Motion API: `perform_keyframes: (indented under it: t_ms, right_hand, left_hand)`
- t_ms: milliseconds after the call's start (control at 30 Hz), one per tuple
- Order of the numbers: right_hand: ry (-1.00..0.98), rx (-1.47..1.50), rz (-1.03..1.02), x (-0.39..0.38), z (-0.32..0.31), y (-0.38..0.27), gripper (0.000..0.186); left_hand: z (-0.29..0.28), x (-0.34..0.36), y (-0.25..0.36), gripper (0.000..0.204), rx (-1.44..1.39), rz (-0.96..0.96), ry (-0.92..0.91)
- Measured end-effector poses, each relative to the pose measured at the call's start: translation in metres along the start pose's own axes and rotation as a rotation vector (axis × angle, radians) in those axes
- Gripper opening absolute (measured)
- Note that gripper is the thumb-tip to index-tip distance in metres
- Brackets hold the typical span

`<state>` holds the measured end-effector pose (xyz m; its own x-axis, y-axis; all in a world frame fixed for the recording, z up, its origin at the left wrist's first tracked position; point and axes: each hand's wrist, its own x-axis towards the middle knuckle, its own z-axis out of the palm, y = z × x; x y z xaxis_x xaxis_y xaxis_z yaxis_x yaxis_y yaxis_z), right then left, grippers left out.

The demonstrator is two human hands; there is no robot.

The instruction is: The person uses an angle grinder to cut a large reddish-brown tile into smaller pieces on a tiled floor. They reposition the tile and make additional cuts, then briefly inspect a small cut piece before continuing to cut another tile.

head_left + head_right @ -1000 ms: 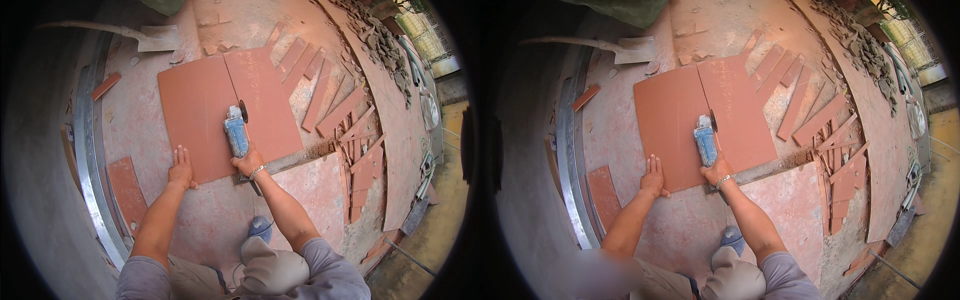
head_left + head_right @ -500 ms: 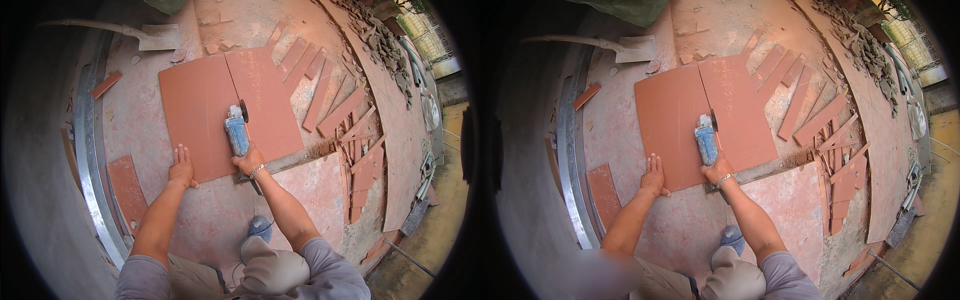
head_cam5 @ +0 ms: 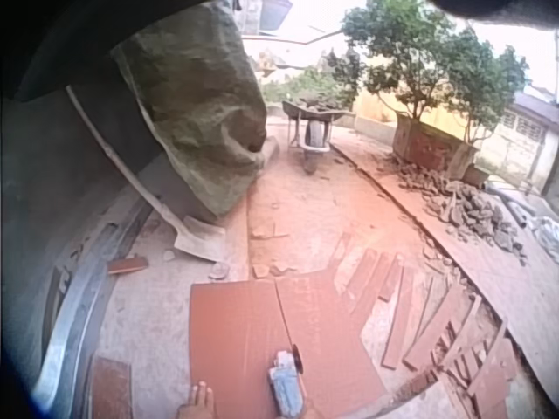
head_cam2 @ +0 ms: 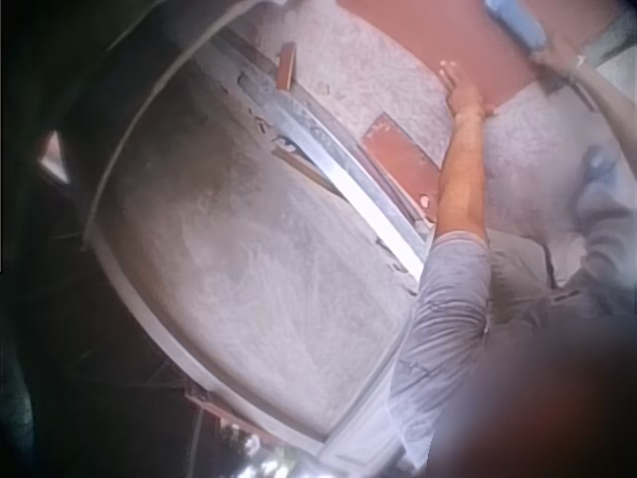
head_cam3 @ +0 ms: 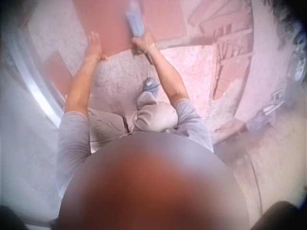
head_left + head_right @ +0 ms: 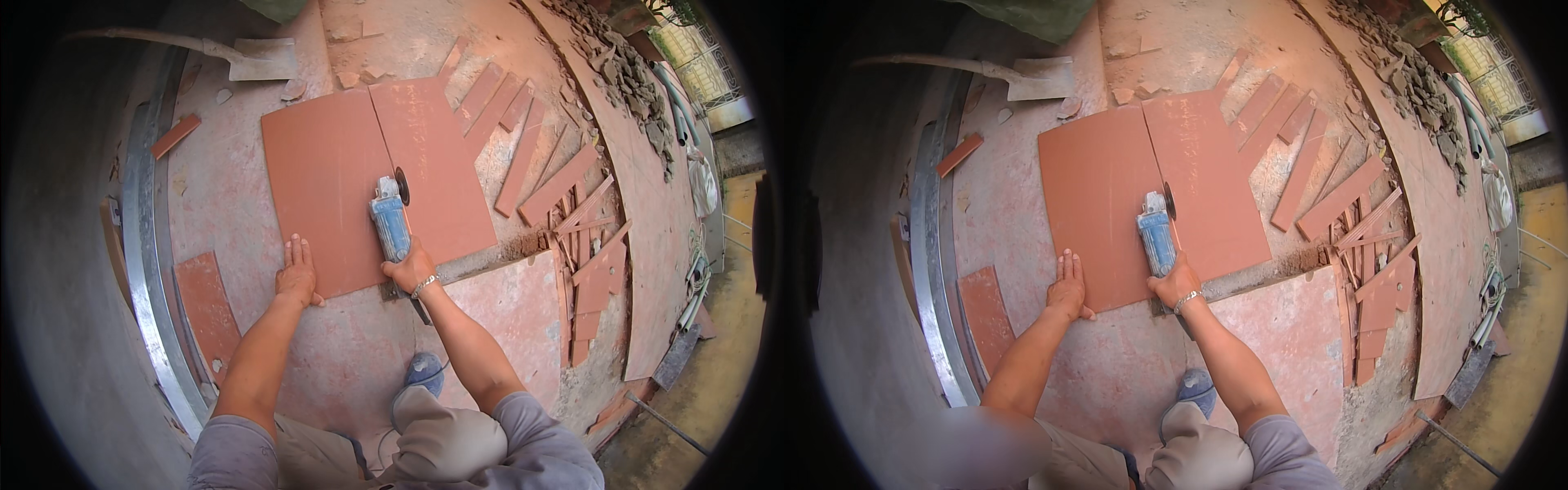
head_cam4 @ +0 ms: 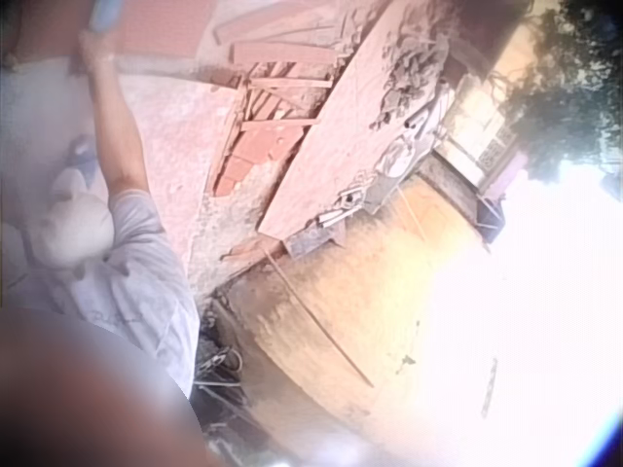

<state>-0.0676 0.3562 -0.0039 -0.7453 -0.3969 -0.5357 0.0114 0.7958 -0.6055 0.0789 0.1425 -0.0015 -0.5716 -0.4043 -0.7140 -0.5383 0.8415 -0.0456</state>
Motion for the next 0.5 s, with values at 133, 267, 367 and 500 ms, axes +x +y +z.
perform_keyframes:
  t_ms: [133,267,367,500]
  right_hand:
    - [-0.002,0.008,0.007,-0.0058,-0.0001,0.0035,0.090]
    - [0.011,-0.012,0.019,-0.0074,0.0005,0.0049,0.092]
    - [0.006,0.001,0.019,-0.0067,0.0005,0.0043,0.093]
    - [-0.012,-0.021,0.034,-0.0059,-0.0001,0.0034,0.095]
  left_hand:
    - [0.0001,-0.0003,0.0005,0.156,0.002,-0.006,-0.004]
    - [0.0006,-0.0026,0.0007,0.153,-0.038,0.013,0.037]
    - [-0.0008,-0.0028,0.0017,0.152,-0.049,0.008,0.030]
    - [-0.0013,-0.0024,0.0022,0.153,-0.041,0.003,0.016]
